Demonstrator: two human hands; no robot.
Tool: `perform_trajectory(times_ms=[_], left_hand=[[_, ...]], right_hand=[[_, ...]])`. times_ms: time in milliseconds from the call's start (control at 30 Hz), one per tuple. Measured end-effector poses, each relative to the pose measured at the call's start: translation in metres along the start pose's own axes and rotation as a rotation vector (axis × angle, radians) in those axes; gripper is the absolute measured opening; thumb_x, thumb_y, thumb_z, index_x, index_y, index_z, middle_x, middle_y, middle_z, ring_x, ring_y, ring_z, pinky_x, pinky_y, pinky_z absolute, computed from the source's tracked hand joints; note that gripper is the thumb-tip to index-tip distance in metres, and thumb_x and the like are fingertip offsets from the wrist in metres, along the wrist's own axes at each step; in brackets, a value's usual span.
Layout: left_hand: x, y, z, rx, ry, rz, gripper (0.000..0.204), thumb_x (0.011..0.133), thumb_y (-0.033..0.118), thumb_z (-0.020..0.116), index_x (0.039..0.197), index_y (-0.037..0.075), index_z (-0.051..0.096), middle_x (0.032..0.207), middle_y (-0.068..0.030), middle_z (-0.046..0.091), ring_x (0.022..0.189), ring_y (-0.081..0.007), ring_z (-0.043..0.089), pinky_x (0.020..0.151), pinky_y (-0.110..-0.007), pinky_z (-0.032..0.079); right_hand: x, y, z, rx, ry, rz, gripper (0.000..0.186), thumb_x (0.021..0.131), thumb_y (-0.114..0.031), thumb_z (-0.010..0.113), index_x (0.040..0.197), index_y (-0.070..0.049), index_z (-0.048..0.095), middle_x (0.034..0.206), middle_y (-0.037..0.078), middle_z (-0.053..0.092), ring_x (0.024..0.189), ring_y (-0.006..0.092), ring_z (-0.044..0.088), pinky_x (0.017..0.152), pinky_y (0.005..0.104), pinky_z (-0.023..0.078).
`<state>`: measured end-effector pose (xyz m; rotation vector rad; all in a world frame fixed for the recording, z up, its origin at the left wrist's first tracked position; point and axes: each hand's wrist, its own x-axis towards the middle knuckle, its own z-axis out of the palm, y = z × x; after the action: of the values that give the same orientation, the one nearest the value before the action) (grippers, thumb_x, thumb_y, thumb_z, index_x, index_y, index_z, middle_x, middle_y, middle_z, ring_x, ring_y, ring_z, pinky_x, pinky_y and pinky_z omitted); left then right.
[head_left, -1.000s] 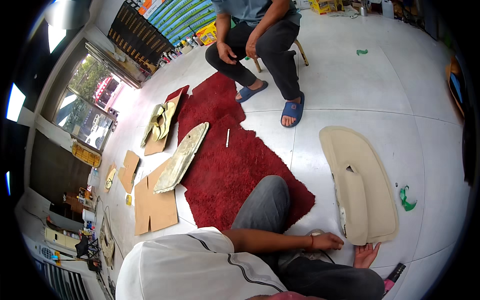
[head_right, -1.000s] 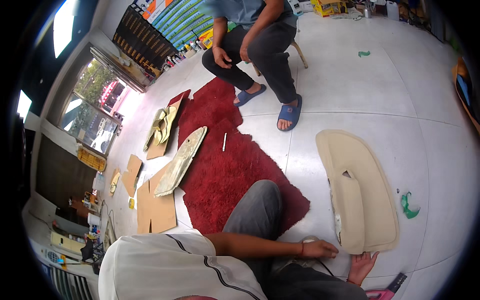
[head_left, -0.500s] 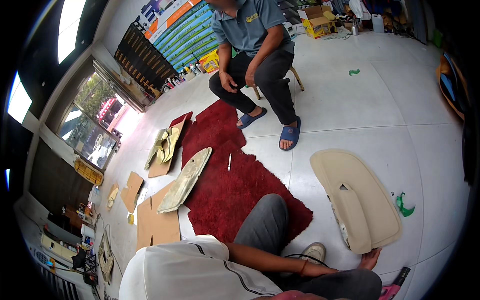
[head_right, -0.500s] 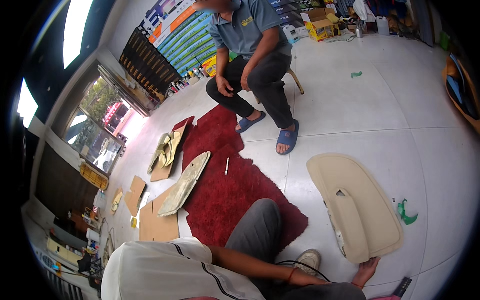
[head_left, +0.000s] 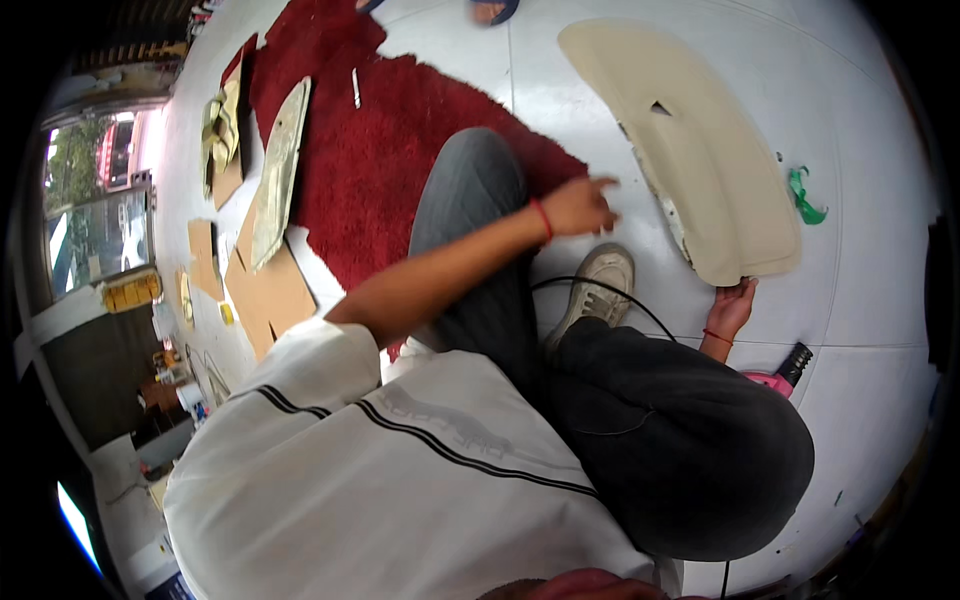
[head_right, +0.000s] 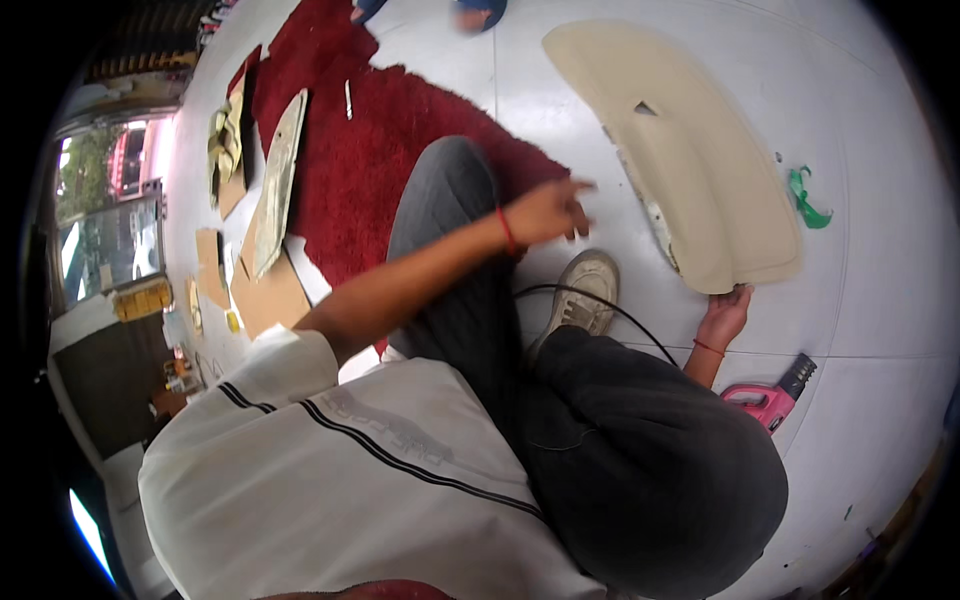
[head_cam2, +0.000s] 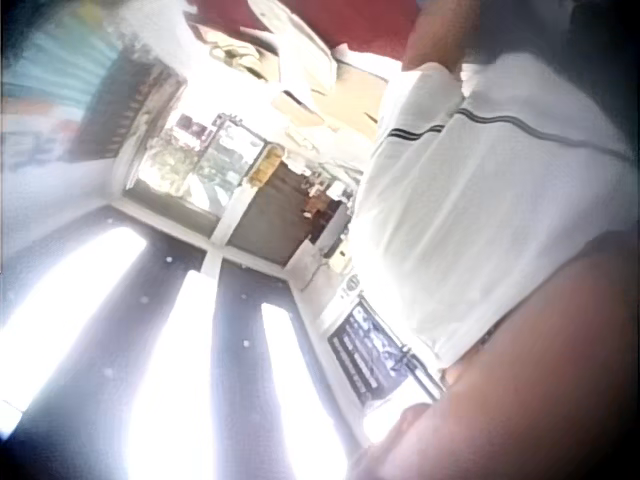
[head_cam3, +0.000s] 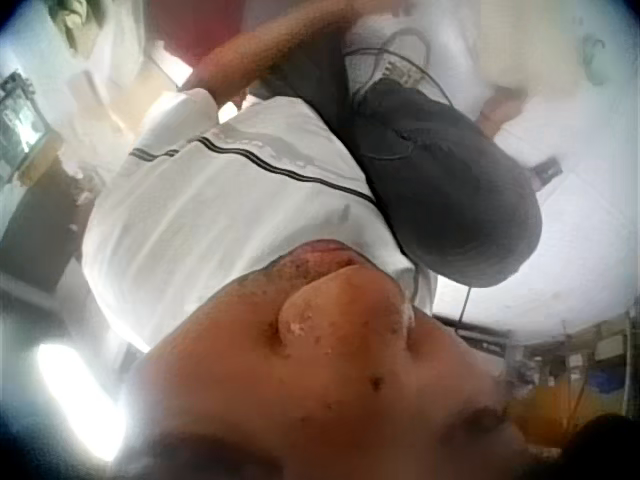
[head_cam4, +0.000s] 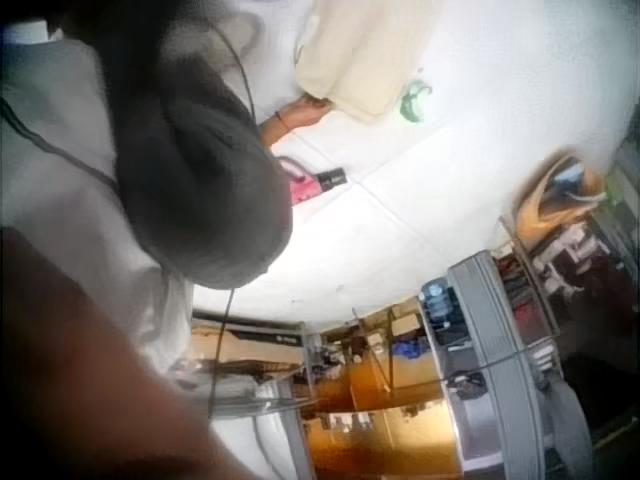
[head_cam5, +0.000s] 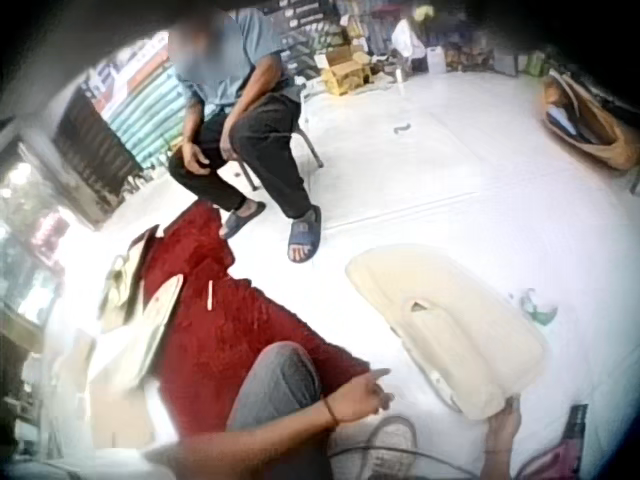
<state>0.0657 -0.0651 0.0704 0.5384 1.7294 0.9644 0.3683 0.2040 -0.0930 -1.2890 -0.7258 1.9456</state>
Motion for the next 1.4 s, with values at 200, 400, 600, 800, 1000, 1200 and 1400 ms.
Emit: perform_trajectory(times_ms=[200,400,600,800,1000,1200,1400], left_hand=[[-0.036,-0.098,-0.303,0.343,1.535,-0.022,0.047,0.088,0.011,0.055,0.131,-0.008,0.056,0.090,-0.0269,0.073,0.090,-0.0438,0.070,0.082,-0.049,0.055],[-0.079,-0.099,-0.412,0.808,1.098,-0.539,0.053,0.091,0.028,0.062,0.134,-0.001,0.051,0.128,-0.0263,0.066,0.122,-0.0369,0.063,0.097,-0.047,0.054],[-0.043,-0.045,-0.140,0.872,0.437,0.245,0.054,0.089,0.044,0.070,0.131,0.010,0.063,0.130,-0.0179,0.062,0.130,-0.0348,0.053,0.108,-0.055,0.043],[-0.053,0.015,-0.024,0.519,-0.055,0.835,0.030,0.091,0.020,0.073,0.115,0.001,0.072,0.132,-0.0247,0.064,0.120,-0.0417,0.061,0.102,-0.049,0.050],[0.032,0.044,-0.008,0.691,-0.018,0.870,0.031,0.091,0.019,0.071,0.117,0.002,0.072,0.131,-0.0257,0.064,0.118,-0.0420,0.062,0.103,-0.049,0.048],[0.122,0.046,-0.019,1.079,0.011,0.733,0.081,0.086,0.049,0.073,0.155,0.016,0.046,0.162,-0.0224,0.036,0.152,-0.0408,0.031,0.119,-0.062,0.027],[0.156,0.012,-0.031,1.049,0.206,0.608,0.089,0.090,0.073,0.057,0.161,0.025,0.036,0.159,-0.0273,0.036,0.146,-0.0419,0.037,0.119,-0.056,0.028]], right_hand=[[-0.057,0.025,0.038,0.001,-0.072,0.264,0.065,0.112,-0.046,0.035,0.151,0.006,0.038,0.151,0.020,0.049,0.141,0.0329,0.046,0.119,0.0480,0.037],[-0.032,-0.019,0.006,-0.022,-0.089,0.157,0.067,0.110,-0.050,0.040,0.143,0.007,0.045,0.145,0.017,0.053,0.136,0.0296,0.050,0.118,0.0444,0.038],[-0.027,-0.047,0.016,0.000,-0.019,0.098,0.067,0.110,-0.053,0.040,0.144,0.004,0.045,0.146,0.016,0.052,0.139,0.0268,0.048,0.118,0.0425,0.037],[-0.039,-0.014,0.011,-0.041,-0.116,0.254,0.080,0.105,-0.061,0.045,0.158,-0.003,0.032,0.154,0.017,0.046,0.139,0.0308,0.048,0.116,0.0453,0.038],[-0.041,-0.008,-0.015,-0.074,-0.119,0.350,0.092,0.098,-0.075,0.043,0.159,-0.007,0.036,0.151,0.019,0.051,0.140,0.0333,0.048,0.118,0.0464,0.033],[-0.052,0.051,-0.012,0.314,-0.164,0.387,0.085,0.105,-0.068,0.027,0.157,-0.001,0.035,0.159,0.020,0.043,0.146,0.0338,0.043,0.124,0.0439,0.027],[-0.056,-0.021,0.056,0.106,-0.096,0.314,0.076,0.105,-0.063,0.040,0.144,0.002,0.052,0.138,0.015,0.062,0.126,0.0282,0.057,0.116,0.0403,0.035]])
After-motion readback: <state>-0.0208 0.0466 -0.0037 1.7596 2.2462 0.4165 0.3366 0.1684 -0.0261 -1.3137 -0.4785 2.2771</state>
